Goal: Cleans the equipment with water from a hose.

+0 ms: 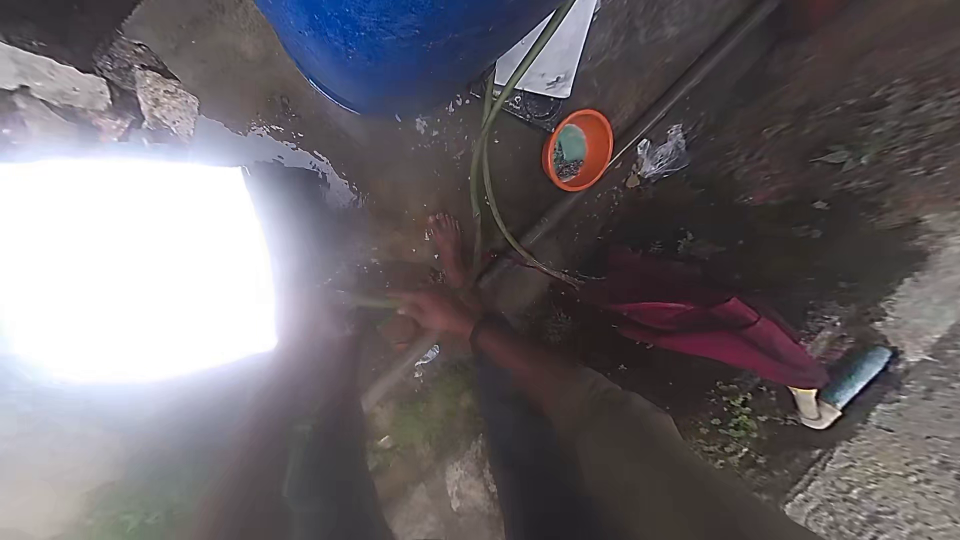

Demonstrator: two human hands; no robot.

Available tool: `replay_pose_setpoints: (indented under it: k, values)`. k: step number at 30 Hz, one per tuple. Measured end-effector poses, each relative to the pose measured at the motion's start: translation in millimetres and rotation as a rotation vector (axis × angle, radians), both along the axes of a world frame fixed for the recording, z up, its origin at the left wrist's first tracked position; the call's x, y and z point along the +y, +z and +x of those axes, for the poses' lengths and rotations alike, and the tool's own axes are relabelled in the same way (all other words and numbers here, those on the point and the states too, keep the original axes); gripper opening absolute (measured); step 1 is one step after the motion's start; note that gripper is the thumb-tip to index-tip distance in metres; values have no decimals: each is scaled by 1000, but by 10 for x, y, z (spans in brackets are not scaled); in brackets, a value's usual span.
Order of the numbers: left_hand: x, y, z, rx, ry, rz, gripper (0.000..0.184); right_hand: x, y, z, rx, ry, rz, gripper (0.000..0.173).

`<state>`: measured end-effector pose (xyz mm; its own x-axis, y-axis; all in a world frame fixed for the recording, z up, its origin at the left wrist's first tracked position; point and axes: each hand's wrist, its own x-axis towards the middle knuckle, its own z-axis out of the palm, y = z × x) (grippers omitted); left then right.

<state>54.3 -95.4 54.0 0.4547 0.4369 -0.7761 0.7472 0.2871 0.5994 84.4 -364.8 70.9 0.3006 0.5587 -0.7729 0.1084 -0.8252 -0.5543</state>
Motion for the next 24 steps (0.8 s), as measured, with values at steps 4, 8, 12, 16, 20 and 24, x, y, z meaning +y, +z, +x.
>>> replay_pose_setpoints:
  k: [4,8,12,16,20,24]
  values:
    - [-259,-122,148,129,-233,38,36,-112,26,114,-50,-50,-11,47]
    - [-557,-167,233,110,-54,-136,36,-271,108,314,-90,-104,-16,47]
    - [-911,44,355,36,156,-415,63,-487,29,347,-224,-230,-54,42]
    - [-1345,206,413,-90,-161,-457,54,-331,179,444,-198,-297,-120,42]
    - [-1674,498,678,88,-198,-330,40,-337,495,566,-209,-403,-148,38]
    - [-1744,490,855,158,41,-386,39,-1076,1132,585,-544,-657,-264,35]
